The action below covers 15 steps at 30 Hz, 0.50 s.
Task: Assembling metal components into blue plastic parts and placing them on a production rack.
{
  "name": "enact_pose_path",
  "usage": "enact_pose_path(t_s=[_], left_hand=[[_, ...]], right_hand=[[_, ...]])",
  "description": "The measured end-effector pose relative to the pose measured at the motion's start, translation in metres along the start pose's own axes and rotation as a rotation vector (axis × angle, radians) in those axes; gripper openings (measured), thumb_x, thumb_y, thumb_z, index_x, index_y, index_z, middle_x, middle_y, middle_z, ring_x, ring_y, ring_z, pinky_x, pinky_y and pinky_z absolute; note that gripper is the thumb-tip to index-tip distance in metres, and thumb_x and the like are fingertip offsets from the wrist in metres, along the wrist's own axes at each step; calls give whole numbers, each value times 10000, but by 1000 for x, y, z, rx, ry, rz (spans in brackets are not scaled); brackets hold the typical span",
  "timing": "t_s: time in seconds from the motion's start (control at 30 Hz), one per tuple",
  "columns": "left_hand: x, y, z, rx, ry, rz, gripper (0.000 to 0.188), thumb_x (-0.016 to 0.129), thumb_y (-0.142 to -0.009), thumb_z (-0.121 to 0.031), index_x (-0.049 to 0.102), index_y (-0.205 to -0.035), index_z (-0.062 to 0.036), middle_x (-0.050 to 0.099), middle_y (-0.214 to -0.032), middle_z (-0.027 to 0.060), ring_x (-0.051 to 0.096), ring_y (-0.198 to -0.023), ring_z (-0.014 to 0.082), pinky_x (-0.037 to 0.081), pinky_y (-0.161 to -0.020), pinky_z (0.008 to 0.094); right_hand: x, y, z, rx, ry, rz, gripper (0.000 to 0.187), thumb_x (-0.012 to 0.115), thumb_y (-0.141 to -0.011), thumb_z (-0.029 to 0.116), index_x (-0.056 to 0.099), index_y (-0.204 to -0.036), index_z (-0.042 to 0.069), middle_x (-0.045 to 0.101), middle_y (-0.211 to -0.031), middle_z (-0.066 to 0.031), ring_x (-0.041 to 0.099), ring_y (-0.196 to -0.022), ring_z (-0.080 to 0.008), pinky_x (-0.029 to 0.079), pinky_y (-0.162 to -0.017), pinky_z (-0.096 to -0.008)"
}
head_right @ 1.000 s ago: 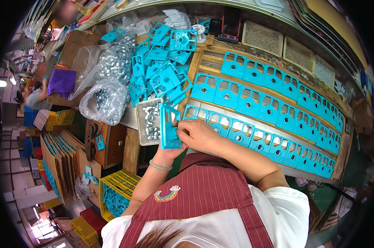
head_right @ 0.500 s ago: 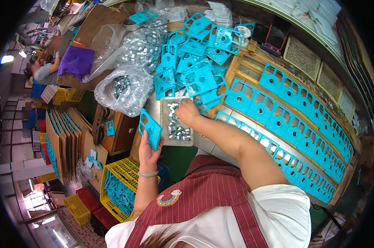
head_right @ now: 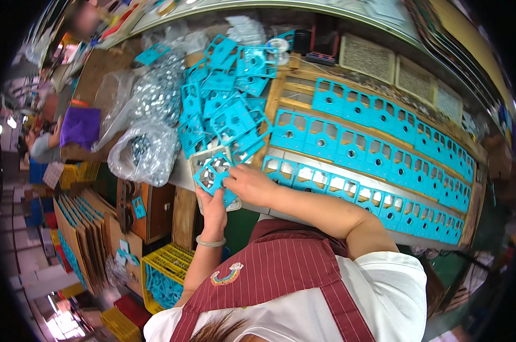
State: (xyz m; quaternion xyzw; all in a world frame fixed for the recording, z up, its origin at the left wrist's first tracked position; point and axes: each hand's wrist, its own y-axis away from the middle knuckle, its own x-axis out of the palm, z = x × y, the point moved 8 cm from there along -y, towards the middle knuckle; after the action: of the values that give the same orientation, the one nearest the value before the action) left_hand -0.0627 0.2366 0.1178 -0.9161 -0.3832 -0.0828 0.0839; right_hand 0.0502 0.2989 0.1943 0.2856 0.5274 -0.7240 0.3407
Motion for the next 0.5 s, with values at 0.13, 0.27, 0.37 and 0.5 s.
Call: enact_pose_path(t_s=[0.13, 0.27, 0.37, 0.5], left_hand=[[23, 6, 10, -88, 37, 110, 447, 518, -840, 28, 314, -1223, -79, 462, -1120, 71, 520, -980, 148, 459, -814, 280], [43, 15, 0, -185, 137, 220, 531, 567, -820, 48, 299, -1266, -56, 418, -1192, 81, 474, -1063, 144, 431, -897, 297], [59, 12, -17, 55, -19, 324, 534, 580, -832, 50, 292, -1267, -64, 435, -1157, 94, 499, -1063, 161, 468, -853, 293], [73, 8, -20, 165, -95, 397, 535, 551, -822, 92, 293, -1266, -61, 440, -1146, 96, 519, -1038, 161, 483, -835, 289]], right_hand=[[-5, 26, -12, 142, -100, -35, 108, 631, -812, 181, 623, -895, 112, 536, -819, -87, 563, -859, -290, 489, -717, -394], [-42, 38, -35, 382, -218, -191, 393, 730, -730, 246, 573, -1073, 139, 518, -1019, -117, 524, -1012, -337, 479, -802, -419], [-60, 38, -47, 569, -398, -188, 826, 786, -695, 239, 333, -1381, 157, 554, -1011, -158, 584, -918, -292, 485, -790, -395], [-55, 38, -56, 718, -392, -68, 887, 770, -696, 206, 245, -1411, 202, 615, -819, -175, 613, -722, -365, 494, -677, -415]])
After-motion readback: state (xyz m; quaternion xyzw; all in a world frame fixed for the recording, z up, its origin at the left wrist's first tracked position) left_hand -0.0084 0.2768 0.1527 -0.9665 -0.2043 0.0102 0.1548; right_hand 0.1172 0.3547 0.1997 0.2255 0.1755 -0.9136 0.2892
